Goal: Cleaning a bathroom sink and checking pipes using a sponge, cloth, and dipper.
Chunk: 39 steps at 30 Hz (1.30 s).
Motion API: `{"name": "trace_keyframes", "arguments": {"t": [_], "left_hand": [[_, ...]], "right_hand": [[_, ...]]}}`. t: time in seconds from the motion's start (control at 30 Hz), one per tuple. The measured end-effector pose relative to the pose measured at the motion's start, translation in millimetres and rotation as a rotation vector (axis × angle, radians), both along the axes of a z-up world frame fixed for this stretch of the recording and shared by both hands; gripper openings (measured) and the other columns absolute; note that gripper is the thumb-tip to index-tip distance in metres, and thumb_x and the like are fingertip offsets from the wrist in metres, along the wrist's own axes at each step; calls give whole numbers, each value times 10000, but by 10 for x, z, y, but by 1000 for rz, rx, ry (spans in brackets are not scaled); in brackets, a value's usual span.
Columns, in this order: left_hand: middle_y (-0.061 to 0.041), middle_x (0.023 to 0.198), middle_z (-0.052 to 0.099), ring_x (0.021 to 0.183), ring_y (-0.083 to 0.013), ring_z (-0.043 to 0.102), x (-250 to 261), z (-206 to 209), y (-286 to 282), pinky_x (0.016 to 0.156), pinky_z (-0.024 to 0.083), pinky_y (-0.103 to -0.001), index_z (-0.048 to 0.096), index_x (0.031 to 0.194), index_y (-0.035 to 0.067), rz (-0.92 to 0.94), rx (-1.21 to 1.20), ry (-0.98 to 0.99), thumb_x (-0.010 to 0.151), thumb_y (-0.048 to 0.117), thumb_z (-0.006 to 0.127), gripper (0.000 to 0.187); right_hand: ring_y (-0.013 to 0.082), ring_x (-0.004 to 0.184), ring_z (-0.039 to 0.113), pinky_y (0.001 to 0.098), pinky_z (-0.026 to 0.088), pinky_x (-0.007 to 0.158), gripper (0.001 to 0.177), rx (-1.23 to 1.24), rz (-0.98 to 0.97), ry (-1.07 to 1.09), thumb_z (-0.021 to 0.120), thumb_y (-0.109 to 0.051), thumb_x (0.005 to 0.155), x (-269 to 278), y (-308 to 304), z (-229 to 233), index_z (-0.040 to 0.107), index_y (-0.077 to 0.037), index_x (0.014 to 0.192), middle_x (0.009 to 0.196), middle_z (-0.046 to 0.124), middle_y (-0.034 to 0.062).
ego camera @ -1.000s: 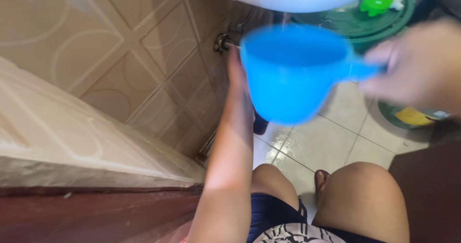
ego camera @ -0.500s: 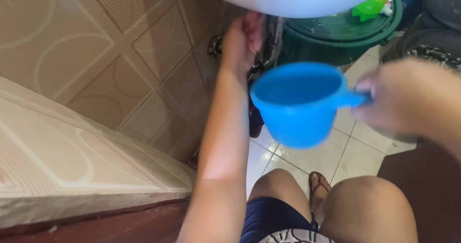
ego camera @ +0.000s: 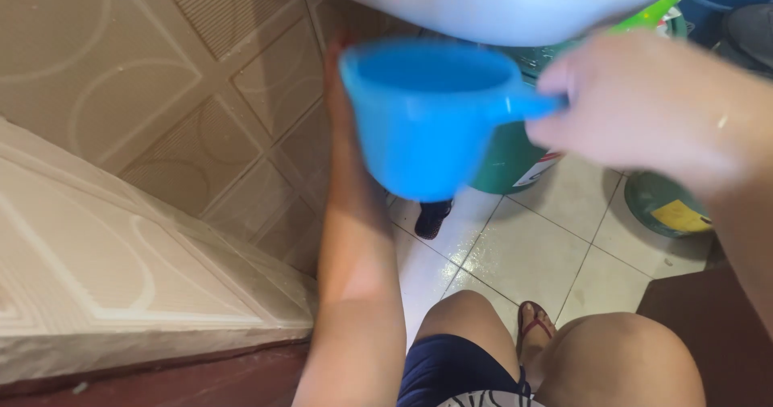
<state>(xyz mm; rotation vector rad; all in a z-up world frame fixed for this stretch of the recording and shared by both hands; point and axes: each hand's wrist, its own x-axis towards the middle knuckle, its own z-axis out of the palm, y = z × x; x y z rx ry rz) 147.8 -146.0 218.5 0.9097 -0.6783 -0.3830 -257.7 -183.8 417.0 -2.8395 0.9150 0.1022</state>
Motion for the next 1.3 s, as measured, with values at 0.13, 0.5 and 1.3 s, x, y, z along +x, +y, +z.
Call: {"name": "trace_keyframes", "arguments": {"t": [0.13, 0.5, 1.3], "left_hand": [[-92, 1163, 671, 1006, -190, 695, -320, 715, 129, 857, 608, -344, 571, 1328, 76, -221, 29, -65, 1018, 396, 551, 446], [-167, 1421, 598, 1260, -239, 646, 5, 1000, -100, 1151, 538, -371, 499, 1457, 14, -462, 77, -82, 967, 615, 613, 784], [-44, 1314, 663, 1214, -204, 620, -1256, -281, -1321, 1026, 493, -359, 523, 1458, 105, -506, 622, -143, 1003, 440, 525, 566]], "right_hand": [[305, 659, 723, 414, 565, 664, 299, 182, -200, -239, 663, -320, 908, 86, 128, 210, 787, -56, 972, 742, 738, 154], [261, 648, 689, 382, 546, 667, 296, 49, -155, 1, 699, -363, 893, -45, 188, 18, 806, -95, 960, 709, 712, 147], [225, 705, 731, 381, 599, 692, 302, -67, -296, 159, 807, -432, 783, -801, -700, -952, 842, -227, 1003, 760, 756, 59]]}}
